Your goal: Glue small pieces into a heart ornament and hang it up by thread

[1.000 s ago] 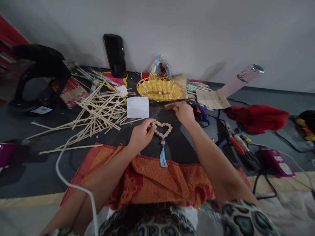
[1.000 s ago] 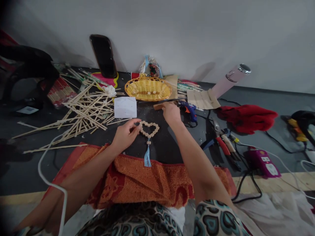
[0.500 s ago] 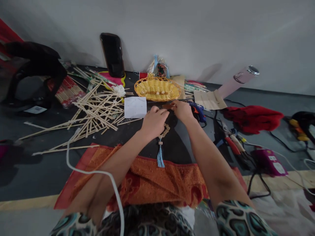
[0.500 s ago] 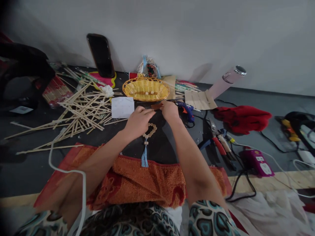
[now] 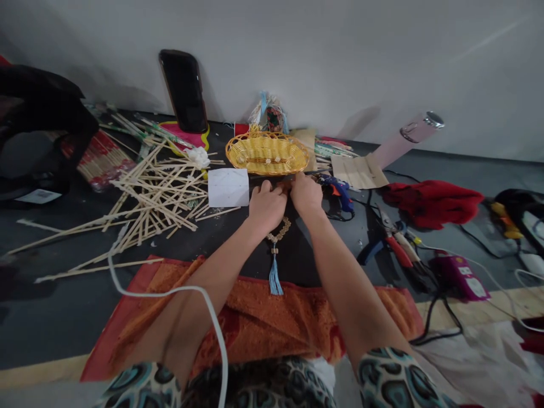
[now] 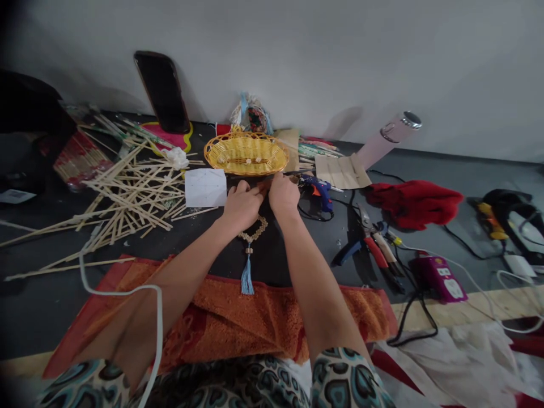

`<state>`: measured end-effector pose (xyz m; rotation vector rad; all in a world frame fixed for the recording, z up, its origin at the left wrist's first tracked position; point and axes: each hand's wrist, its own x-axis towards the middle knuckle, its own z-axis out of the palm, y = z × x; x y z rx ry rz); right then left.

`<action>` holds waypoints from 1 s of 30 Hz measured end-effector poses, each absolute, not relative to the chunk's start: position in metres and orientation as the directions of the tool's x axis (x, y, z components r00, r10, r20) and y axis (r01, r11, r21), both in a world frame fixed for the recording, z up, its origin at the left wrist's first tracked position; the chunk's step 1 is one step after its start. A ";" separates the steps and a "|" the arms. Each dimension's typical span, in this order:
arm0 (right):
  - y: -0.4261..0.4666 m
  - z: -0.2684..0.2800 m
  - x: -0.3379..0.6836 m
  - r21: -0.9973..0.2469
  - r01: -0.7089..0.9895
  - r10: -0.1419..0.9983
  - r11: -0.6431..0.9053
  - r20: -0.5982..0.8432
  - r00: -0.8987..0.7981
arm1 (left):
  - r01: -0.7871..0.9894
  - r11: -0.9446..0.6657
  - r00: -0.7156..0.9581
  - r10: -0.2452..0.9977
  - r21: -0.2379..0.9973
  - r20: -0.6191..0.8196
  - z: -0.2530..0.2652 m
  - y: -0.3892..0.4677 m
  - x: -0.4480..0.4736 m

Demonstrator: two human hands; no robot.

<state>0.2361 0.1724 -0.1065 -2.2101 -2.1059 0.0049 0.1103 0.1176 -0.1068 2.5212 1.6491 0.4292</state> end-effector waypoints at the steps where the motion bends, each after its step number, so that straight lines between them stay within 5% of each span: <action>1: 0.173 -0.107 0.233 -0.061 0.996 0.996 -0.067 0.062 0.071 | 0.884 -0.407 0.373 0.910 0.228 0.180 -0.107 0.117 0.111; 18: 0.160 -0.100 0.260 -0.101 0.992 0.995 0.070 0.084 -0.062 | 0.895 -0.364 0.321 0.927 0.259 0.192 -0.109 0.116 0.113; 30: 0.182 -0.094 0.237 0.068 0.994 0.996 0.085 0.012 -0.087 | 0.896 -0.346 0.302 0.934 0.278 0.189 -0.105 0.115 0.112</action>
